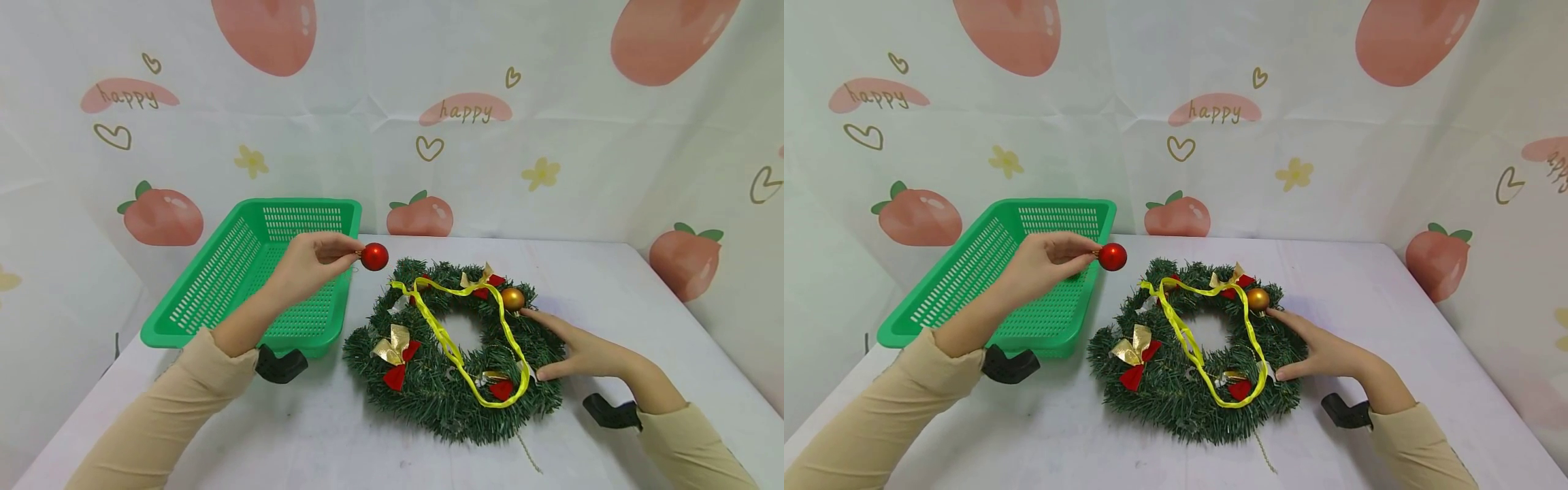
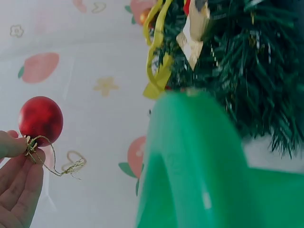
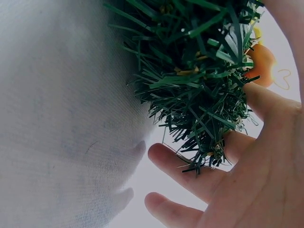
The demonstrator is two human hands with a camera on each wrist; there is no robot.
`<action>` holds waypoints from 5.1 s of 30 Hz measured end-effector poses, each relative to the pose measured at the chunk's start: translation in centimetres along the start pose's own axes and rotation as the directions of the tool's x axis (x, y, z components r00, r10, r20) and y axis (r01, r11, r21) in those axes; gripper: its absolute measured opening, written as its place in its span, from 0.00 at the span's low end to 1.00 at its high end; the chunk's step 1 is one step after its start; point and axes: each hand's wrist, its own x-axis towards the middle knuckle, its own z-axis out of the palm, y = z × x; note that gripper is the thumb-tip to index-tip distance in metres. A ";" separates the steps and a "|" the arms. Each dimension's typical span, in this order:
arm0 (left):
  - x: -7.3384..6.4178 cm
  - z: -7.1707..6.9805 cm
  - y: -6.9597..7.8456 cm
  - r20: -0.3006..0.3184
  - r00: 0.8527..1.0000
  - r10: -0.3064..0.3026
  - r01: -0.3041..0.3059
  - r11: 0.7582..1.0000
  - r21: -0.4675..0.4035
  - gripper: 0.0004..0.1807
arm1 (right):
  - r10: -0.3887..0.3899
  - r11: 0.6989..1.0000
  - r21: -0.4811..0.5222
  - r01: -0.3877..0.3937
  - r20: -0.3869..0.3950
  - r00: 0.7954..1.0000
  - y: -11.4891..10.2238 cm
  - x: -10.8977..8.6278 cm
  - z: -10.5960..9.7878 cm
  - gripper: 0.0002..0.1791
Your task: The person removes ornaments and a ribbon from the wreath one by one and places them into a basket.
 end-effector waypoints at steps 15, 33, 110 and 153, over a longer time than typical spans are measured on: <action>0.7 -2.0 -1.4 -0.067 0.996 -0.063 0.067 0.996 0.062 0.12 | -0.017 0.999 -0.038 0.017 -0.020 1.000 0.6 0.1 0.1 0.54; 1.7 -3.6 -1.8 -0.107 0.992 -0.071 0.082 0.991 0.103 0.13 | -0.014 1.000 -0.025 0.014 -0.017 1.000 0.5 0.0 0.2 0.54; 7.0 -3.0 -8.3 -0.045 0.972 -0.230 0.233 0.930 0.285 0.16 | -0.004 1.000 -0.028 0.004 -0.018 1.000 0.5 0.0 0.2 0.53; 3.6 6.0 4.1 0.307 0.928 0.209 -0.229 0.973 0.030 0.14 | -0.006 1.000 -0.019 0.006 -0.009 1.000 0.7 0.1 0.3 0.54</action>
